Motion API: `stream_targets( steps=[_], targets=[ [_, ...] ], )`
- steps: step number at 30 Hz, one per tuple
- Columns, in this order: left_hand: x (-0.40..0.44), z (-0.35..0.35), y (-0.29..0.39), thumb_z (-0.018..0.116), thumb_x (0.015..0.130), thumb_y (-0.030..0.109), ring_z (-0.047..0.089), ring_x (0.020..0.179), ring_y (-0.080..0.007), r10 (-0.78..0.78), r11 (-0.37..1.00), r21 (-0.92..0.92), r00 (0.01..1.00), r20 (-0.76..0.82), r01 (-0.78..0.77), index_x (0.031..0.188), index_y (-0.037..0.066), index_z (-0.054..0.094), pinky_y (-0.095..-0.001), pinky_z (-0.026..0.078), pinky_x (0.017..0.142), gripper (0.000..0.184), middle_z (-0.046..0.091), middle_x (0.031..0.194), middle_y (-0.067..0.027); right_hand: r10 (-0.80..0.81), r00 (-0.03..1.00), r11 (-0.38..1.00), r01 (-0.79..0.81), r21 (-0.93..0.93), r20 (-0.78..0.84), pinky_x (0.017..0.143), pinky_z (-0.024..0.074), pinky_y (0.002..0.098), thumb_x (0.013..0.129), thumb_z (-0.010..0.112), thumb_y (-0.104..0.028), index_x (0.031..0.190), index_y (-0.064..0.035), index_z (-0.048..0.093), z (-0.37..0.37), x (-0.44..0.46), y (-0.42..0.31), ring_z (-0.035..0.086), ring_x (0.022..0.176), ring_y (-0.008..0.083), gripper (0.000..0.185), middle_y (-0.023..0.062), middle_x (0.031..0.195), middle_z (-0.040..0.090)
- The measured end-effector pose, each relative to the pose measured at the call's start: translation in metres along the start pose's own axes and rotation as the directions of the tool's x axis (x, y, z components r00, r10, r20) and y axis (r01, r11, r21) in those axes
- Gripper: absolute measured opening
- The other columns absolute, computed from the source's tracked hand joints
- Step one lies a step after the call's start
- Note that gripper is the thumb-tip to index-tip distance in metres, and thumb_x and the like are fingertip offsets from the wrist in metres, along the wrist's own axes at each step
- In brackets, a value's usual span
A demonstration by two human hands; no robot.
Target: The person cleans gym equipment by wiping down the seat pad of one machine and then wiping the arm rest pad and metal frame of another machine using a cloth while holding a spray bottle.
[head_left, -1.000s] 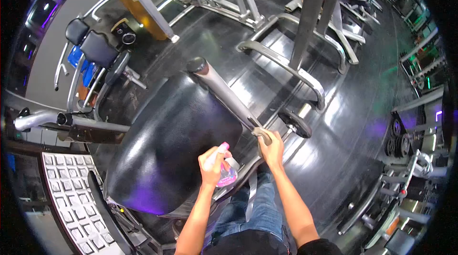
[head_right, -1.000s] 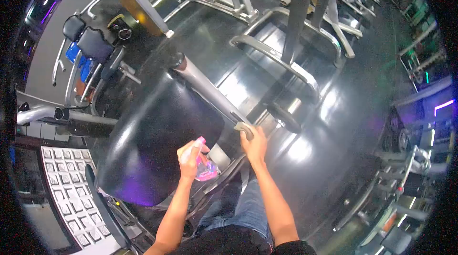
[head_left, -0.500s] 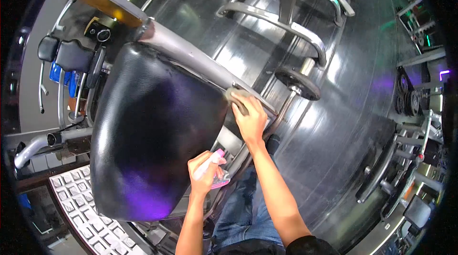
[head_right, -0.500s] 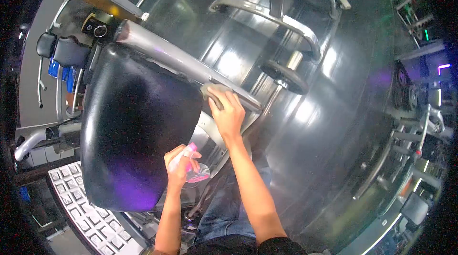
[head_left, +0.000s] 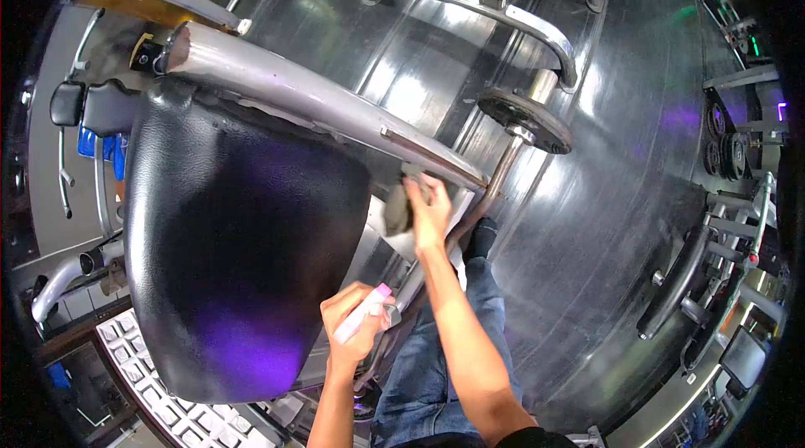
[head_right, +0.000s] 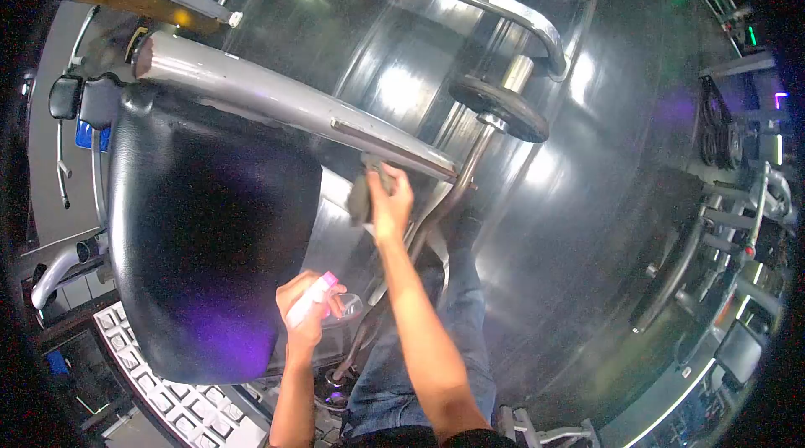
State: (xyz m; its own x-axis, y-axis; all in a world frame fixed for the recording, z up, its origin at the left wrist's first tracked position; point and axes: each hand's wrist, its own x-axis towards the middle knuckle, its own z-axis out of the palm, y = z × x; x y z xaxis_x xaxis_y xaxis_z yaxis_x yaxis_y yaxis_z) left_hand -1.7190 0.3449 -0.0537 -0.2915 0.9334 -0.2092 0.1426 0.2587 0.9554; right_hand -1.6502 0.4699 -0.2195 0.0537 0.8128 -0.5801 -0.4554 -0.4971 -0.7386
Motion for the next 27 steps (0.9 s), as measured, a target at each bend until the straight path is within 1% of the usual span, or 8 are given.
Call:
stream_targets(
  steps=[6, 8, 12, 16, 18, 21, 23, 27],
  targets=[
    [-0.013, -0.003, 0.018, 0.063, 0.087, 0.026, 0.062, 0.056, -0.0145, -0.001, 0.992, 0.125, 0.998, 0.056, -0.006, 0.079, -0.002, 0.07, -0.026, 0.047, 0.053, 0.029, 0.064, 0.066, -0.0074, -0.089, 0.99, 0.975, 0.064, 0.211, 0.112, 0.083, 0.0489, 0.0267, 0.09, 0.064, -0.006, 0.118, -0.0006, 0.056, 0.06, 0.003, 0.013, 0.062, 0.095, 0.014, 0.03, 0.0073, 0.108, 0.066],
    [-0.013, -0.006, 0.021, 0.062, 0.085, 0.027, 0.062, 0.057, -0.016, 0.037, 0.99, 0.134, 0.996, 0.086, -0.049, 0.078, -0.002, 0.07, -0.0275, 0.048, 0.055, 0.031, 0.066, 0.067, -0.0082, 0.135, 0.968, 0.914, -0.203, 0.35, 0.21, 0.083, 0.0503, 0.0275, 0.094, 0.056, -0.009, 0.122, -0.0034, 0.056, 0.046, 0.003, 0.013, 0.062, 0.097, 0.0145, 0.028, 0.0066, 0.113, 0.065],
    [-0.014, -0.004, 0.014, 0.06, 0.09, 0.032, 0.062, 0.055, -0.0162, 0.001, 1.0, 0.004, 1.0, 0.0, -0.001, 0.077, -0.002, 0.07, -0.0274, 0.047, 0.056, 0.038, 0.065, 0.064, -0.0076, 0.216, 0.963, 0.853, -0.266, 0.449, 0.159, 0.078, 0.0549, 0.0336, 0.1, 0.046, -0.02, 0.124, -0.01, 0.056, 0.007, 0.023, 0.034, 0.063, 0.09, 0.0177, 0.028, 0.0052, 0.102, 0.064],
    [-0.008, -0.006, 0.02, 0.06, 0.09, 0.033, 0.062, 0.055, -0.016, 0.058, 0.991, 0.114, 0.997, 0.041, -0.062, 0.078, -0.005, 0.069, -0.0281, 0.048, 0.057, 0.041, 0.064, 0.063, -0.0077, 0.289, 0.943, 0.81, -0.332, 0.483, 0.163, 0.08, 0.0552, 0.0378, 0.1, 0.042, -0.021, 0.118, -0.0085, 0.058, 0.007, 0.034, 0.044, 0.063, 0.09, 0.0207, 0.027, 0.007, 0.1, 0.065],
    [-0.009, -0.008, 0.022, 0.06, 0.09, 0.033, 0.062, 0.056, -0.0157, 0.018, 0.995, 0.094, 1.0, 0.016, -0.019, 0.078, -0.005, 0.069, -0.0278, 0.048, 0.057, 0.041, 0.064, 0.064, -0.0081, 0.432, 0.855, 0.666, -0.516, 0.539, 0.286, 0.083, 0.0547, 0.0397, 0.099, 0.042, -0.021, 0.113, -0.0061, 0.06, 0.016, 0.04, 0.051, 0.064, 0.093, 0.023, 0.027, 0.0092, 0.102, 0.065],
    [-0.006, -0.012, 0.02, 0.059, 0.091, 0.034, 0.062, 0.055, -0.0153, 0.001, 0.997, 0.083, 1.0, 0.005, -0.001, 0.079, -0.006, 0.068, -0.0271, 0.048, 0.056, 0.043, 0.065, 0.066, -0.0097, 0.246, 0.869, 0.628, -0.48, 0.613, 0.429, 0.086, 0.0539, 0.0367, 0.099, 0.041, -0.021, 0.11, -0.0033, 0.062, 0.052, 0.034, 0.044, 0.065, 0.094, 0.0233, 0.03, 0.0109, 0.105, 0.068],
    [-0.003, -0.013, 0.02, 0.059, 0.092, 0.036, 0.061, 0.053, -0.0156, 0.047, 0.998, 0.045, 0.999, 0.006, -0.047, 0.08, -0.008, 0.067, -0.0272, 0.048, 0.055, 0.046, 0.065, 0.068, -0.0119, 0.327, 0.848, 0.647, -0.523, 0.555, 0.417, 0.084, 0.054, 0.0353, 0.099, 0.04, -0.022, 0.108, -0.0034, 0.063, 0.082, 0.03, 0.032, 0.066, 0.093, 0.0233, 0.031, 0.0102, 0.103, 0.068],
    [-0.003, -0.013, 0.016, 0.059, 0.092, 0.039, 0.062, 0.051, -0.0166, 0.01, 0.999, 0.047, 1.0, -0.013, -0.01, 0.08, -0.009, 0.066, -0.0268, 0.047, 0.05, 0.05, 0.066, 0.072, -0.0146, 0.214, 0.844, 0.573, -0.516, 0.637, 0.492, 0.082, 0.0539, 0.0351, 0.099, 0.041, -0.02, 0.104, -0.0041, 0.064, 0.067, 0.029, 0.029, 0.065, 0.088, 0.0248, 0.028, 0.0098, 0.097, 0.068]
  ],
)
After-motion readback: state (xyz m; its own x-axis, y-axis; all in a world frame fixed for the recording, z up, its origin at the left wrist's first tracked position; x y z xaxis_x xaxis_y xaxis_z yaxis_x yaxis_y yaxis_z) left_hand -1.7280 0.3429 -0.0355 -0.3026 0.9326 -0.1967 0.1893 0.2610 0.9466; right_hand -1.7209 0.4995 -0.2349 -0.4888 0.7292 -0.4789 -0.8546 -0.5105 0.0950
